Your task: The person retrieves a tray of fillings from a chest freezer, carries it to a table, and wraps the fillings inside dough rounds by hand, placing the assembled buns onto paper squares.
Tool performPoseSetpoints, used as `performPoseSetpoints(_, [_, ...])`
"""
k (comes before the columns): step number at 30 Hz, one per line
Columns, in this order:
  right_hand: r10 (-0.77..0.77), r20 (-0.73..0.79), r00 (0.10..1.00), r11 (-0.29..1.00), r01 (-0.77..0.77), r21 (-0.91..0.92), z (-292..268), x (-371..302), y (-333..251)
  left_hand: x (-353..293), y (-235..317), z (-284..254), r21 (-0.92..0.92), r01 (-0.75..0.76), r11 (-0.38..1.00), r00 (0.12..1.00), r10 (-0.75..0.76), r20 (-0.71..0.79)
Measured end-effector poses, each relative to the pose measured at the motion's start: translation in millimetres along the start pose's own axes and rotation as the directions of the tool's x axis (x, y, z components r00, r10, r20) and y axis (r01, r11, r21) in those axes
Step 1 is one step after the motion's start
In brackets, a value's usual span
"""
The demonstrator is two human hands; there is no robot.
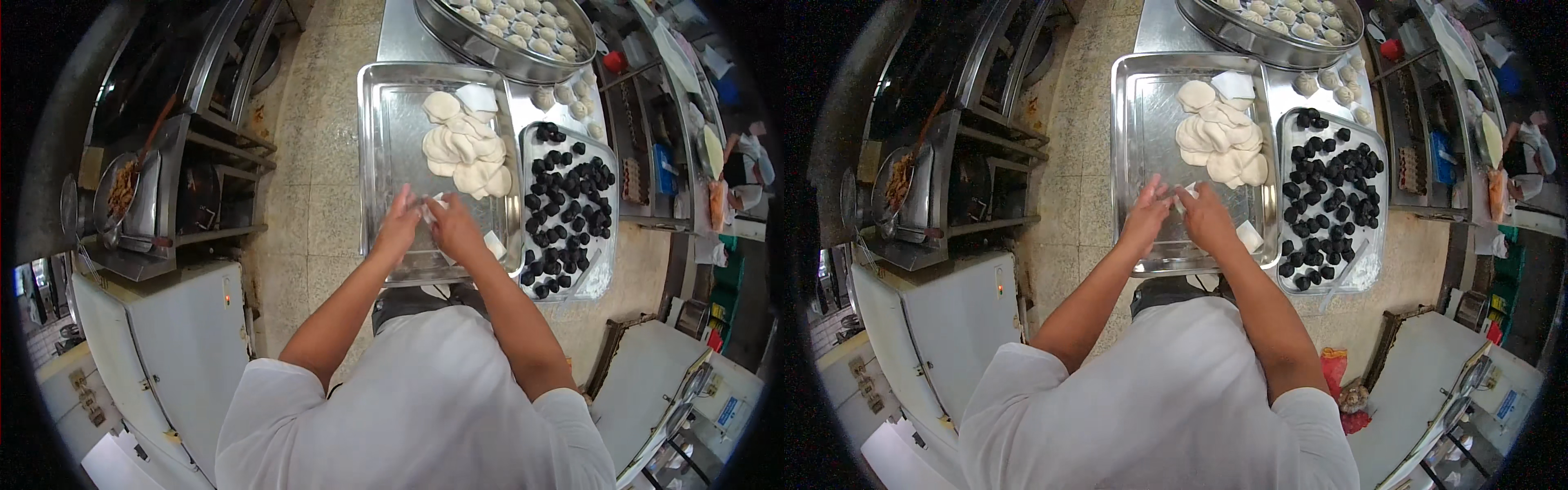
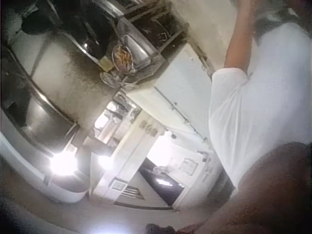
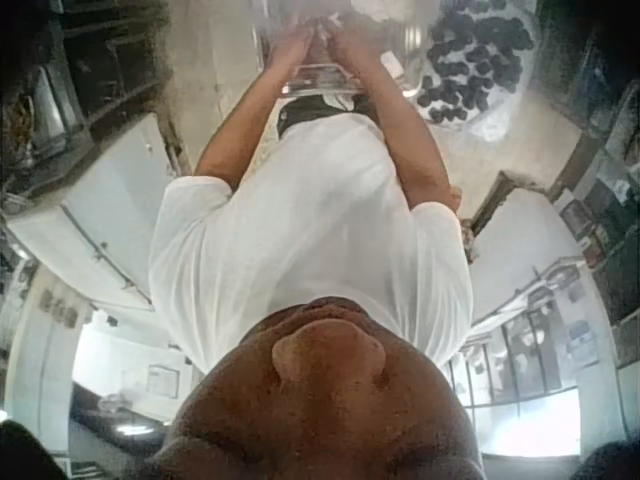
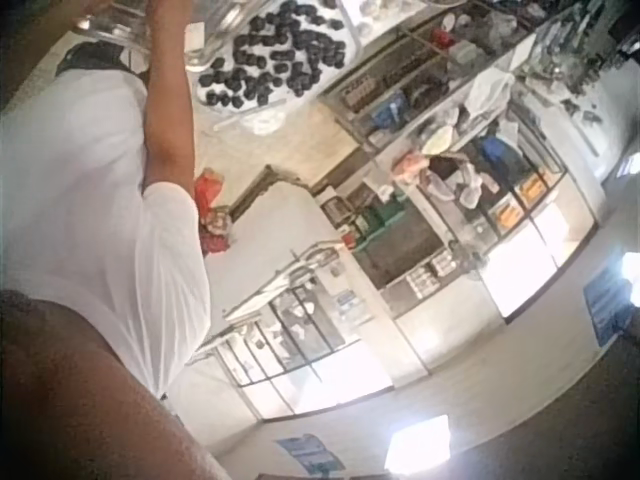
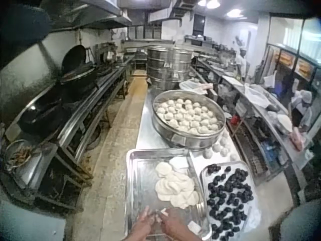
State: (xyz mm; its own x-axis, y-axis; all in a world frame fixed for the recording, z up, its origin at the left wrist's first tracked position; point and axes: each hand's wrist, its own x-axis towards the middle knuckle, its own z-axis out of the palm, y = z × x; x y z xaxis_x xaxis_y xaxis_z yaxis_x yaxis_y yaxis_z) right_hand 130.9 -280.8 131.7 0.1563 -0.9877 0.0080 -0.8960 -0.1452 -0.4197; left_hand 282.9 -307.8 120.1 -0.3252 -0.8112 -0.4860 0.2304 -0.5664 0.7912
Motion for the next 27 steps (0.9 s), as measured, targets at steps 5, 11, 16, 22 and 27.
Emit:
performPoseSetpoints(5, [0.159,-0.039,0.987,0.924,-0.135,0.357,-26.1,-12.9,7.1,2.0,2.1,-19.0,0.045,-0.148,0.988,0.989,0.149,-0.01])
performPoseSetpoints(11, [0.26,0.052,0.964,0.872,-0.257,0.416,-18.9,-15.1,18.0,7.6,2.9,-4.3,-0.017,-0.043,0.999,0.997,0.044,0.067])
performPoseSetpoints(16, [0.15,-0.048,0.988,0.924,-0.123,0.362,1.0,-9.6,12.5,12.7,-5.2,2.9,0.012,-0.049,0.999,0.991,0.047,0.122])
performPoseSetpoints(22, [0.215,-0.024,0.976,0.931,-0.197,0.309,3.3,-4.2,12.5,16.6,-10.6,-2.7,0.016,-0.066,0.998,0.979,0.061,0.194])
performPoseSetpoints(27, [0.033,-0.015,0.999,0.985,-0.03,0.172,0.1,-1.4,12.9,19.3,-14.3,-7.7,-0.042,-0.052,0.998,0.989,0.057,0.135])
